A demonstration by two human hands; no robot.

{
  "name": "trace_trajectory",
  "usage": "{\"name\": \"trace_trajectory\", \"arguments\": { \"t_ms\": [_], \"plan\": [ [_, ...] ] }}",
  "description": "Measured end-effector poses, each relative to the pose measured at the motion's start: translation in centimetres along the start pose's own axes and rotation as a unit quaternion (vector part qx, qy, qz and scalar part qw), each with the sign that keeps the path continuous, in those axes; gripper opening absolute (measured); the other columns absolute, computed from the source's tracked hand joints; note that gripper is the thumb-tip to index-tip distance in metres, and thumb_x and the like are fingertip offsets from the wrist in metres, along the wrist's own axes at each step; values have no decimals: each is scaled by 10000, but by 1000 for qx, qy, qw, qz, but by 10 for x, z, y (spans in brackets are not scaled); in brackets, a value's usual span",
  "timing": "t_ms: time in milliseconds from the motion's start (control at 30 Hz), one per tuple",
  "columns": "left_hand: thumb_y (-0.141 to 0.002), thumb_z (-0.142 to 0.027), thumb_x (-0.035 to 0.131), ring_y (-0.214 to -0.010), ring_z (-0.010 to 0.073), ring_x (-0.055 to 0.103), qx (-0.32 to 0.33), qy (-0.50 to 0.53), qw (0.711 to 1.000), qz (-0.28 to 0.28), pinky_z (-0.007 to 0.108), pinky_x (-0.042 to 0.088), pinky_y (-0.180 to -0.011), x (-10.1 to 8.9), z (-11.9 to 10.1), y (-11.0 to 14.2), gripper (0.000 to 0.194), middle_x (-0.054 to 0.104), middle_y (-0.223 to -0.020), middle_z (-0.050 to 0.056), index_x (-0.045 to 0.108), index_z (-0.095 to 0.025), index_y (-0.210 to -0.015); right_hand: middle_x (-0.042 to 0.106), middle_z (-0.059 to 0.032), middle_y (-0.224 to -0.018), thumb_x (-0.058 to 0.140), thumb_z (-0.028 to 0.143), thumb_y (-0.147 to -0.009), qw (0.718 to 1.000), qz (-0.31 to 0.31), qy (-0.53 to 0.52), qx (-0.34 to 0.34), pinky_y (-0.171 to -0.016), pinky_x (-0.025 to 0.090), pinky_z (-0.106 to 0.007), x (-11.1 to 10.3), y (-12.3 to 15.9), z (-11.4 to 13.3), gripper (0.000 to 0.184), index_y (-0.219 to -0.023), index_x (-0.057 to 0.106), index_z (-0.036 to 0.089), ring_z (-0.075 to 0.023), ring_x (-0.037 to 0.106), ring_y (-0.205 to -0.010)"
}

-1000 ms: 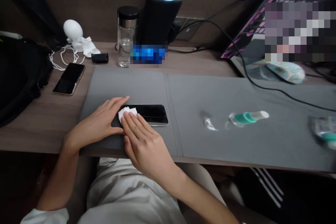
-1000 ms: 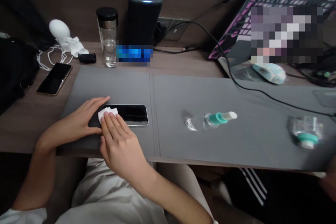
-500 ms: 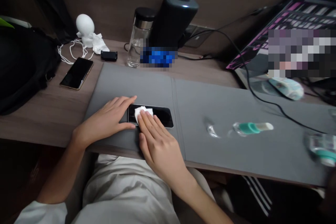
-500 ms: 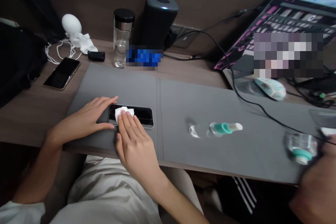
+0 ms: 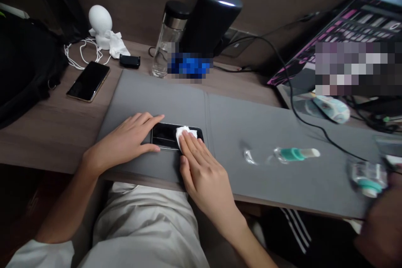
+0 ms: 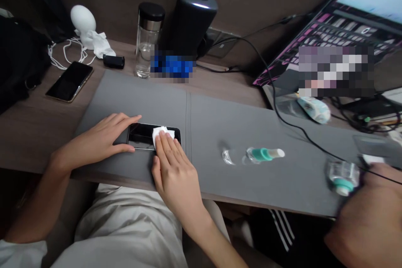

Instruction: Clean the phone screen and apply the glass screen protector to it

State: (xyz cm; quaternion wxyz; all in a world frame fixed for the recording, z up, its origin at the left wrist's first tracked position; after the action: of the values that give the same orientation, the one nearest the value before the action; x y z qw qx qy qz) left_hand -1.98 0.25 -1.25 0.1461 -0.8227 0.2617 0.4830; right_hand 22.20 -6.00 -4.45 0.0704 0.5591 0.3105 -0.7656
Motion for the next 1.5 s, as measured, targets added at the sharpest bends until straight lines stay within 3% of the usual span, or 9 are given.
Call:
{"name": "trace_trajectory", "arguments": {
  "t_ms": [267, 533, 733, 867, 1100, 1200, 1333, 1400, 1500],
  "plan": [
    [-1056, -508, 645, -1398, 276, 523, 14, -21, 1000, -12, 383, 391, -1180, 2, 4, 0, 749, 579, -1484, 89, 331, -252, -1686, 558, -143, -1602, 396, 203, -1124, 999, 5, 16, 44, -1255, 480, -529, 0, -12, -24, 494, -1590, 513, 88, -295, 537, -1501],
    [-1060, -543, 624, -1383, 270, 525, 13, -20, 1000, -16, 379, 411, -1165, 5, 9, 0, 745, 584, -1467, 66, 312, -303, -1693, 524, -147, -1630, 431, 167, -1097, 998, -6, 32, 54, -1240, 497, -561, -7, 15, -19, 572, -1666, 396, 125, -295, 511, -1522],
    [-1058, -583, 600, -1404, 273, 514, 5, -22, 1000, -15, 385, 409, -1188, 2, 12, 0, 728, 565, -1494, 67, 333, -309, -1677, 579, -193, -1566, 415, 202, -1114, 998, -7, 21, 62, -1249, 491, -545, -6, -12, -31, 479, -1544, 566, 56, -314, 570, -1469],
    [-1033, -584, 641, -1395, 278, 528, 11, -31, 999, -17, 414, 429, -1190, -2, 10, -3, 765, 568, -1493, 74, 331, -307, -1675, 597, -146, -1561, 448, 226, -1124, 999, 7, -22, 34, -1252, 492, -530, -11, -15, -44, 437, -1511, 612, 105, -294, 575, -1465],
    [-1005, -570, 689, -1423, 293, 540, 38, -51, 998, -26, 444, 451, -1202, -10, 5, -8, 715, 575, -1557, 62, 430, -351, -1635, 674, -105, -1491, 456, 56, -1047, 992, 39, -118, 19, -1076, 632, -444, -40, 8, -64, 473, -1450, 668, 186, -265, 708, -1318],
    [-1024, -532, 681, -1451, 278, 523, 42, -59, 997, -20, 451, 445, -1218, -12, 3, -8, 649, 574, -1579, 53, 475, -338, -1608, 825, -60, -1239, 503, 149, -1071, 981, 58, -181, 26, -886, 673, -351, -63, 7, -71, 341, -1282, 757, 238, -236, 819, -1060],
    [-1041, -437, 682, -1417, 273, 567, 64, -76, 995, -23, 473, 468, -1200, -14, -2, -8, 543, 609, -1559, 60, 553, -309, -1553, 847, -26, -1010, 523, 262, -1098, 966, -51, -220, 127, -732, 612, -265, -79, 6, -77, 247, -1116, 768, 240, -185, 799, -849],
    [-1027, -378, 692, -1399, 275, 589, 73, -82, 993, -32, 474, 478, -1194, -14, -6, -8, 521, 630, -1542, 62, 579, -298, -1530, 832, -39, -1050, 518, 252, -1092, 960, -118, -193, 164, -750, 604, -283, -74, 6, -77, 249, -1172, 753, 240, -198, 785, -885],
    [-1021, -340, 675, -1345, 261, 639, 65, -80, 994, -45, 451, 505, -1161, -16, -12, -9, 592, 672, -1502, 50, 503, -306, -1587, 790, -93, -1200, 485, 208, -1074, 968, -119, -130, 181, -816, 626, -355, -56, 4, -77, 339, -1336, 699, 234, -246, 777, -987]
  ]
}}
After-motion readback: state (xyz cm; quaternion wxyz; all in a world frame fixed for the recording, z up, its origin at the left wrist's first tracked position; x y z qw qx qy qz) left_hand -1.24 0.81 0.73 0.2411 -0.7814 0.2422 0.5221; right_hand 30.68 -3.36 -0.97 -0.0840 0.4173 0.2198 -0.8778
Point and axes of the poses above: each hand's wrist, its own y-axis away from the middle knuckle, its own x-axis out of the palm, z = x × y, the point moved 1 cm from there along -y, towards the middle knuckle
